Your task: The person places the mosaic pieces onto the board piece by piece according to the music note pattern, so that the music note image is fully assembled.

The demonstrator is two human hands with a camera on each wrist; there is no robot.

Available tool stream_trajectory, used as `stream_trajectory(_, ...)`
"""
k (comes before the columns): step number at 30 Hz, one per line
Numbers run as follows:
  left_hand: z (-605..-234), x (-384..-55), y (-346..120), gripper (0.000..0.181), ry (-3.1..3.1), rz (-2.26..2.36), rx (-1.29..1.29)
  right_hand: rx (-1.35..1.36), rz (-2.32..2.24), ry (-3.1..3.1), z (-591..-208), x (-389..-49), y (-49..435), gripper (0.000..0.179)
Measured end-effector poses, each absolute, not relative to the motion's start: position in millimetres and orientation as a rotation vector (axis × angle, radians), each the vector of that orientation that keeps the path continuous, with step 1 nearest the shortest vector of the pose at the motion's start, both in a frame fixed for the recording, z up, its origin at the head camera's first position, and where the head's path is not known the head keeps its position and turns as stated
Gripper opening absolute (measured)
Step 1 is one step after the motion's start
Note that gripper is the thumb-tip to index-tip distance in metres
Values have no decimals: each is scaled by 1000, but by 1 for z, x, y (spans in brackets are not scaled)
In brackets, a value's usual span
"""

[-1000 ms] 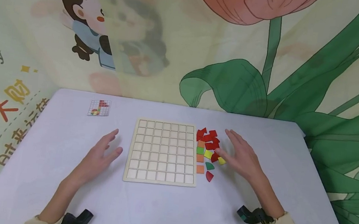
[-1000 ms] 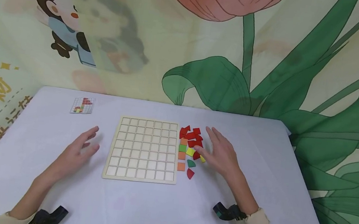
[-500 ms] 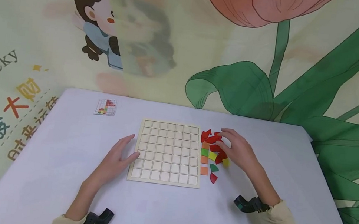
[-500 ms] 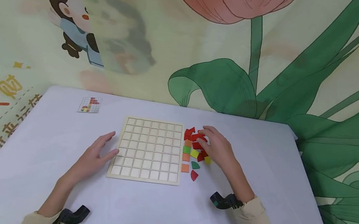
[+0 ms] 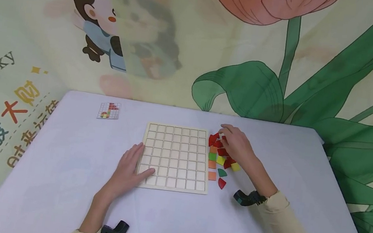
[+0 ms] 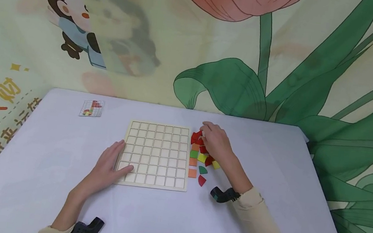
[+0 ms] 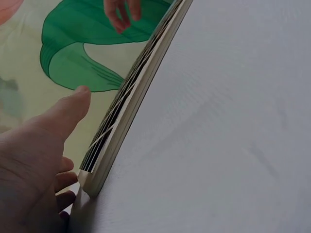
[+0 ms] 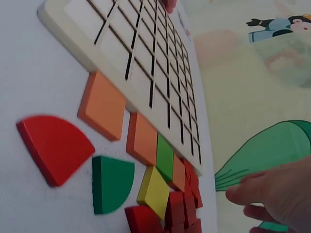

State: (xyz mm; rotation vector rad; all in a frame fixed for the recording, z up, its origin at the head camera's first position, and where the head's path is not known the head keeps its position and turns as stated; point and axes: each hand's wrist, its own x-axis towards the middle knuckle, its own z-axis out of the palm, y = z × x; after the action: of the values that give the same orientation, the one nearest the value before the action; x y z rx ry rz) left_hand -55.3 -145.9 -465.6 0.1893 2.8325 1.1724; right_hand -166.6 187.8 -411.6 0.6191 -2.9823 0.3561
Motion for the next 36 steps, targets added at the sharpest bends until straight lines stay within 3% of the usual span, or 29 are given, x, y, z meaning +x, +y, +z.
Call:
stream_trajectory(10, -469, -54, -152, 123, 2821, 973, 316, 721, 357, -3176, -426, -175, 199, 21)
stream_trajectory(18, -469, -54, -151, 126, 2814, 967, 312, 912, 318, -3037, -430, -184, 214, 29)
stream_trajectory(22, -468, -56, -148, 125, 2831, 948, 322, 861, 277, -2799, -414, -187, 214, 34)
stream_trajectory(26, -468, -57, -148, 123, 2846, 915, 315, 898, 351, -2676, -395, -189, 194, 34)
stream_trajectory(36, -467, -54, -148, 122, 2857, 872, 299, 1454, 371, -2717, -395, -212, 107, 14)
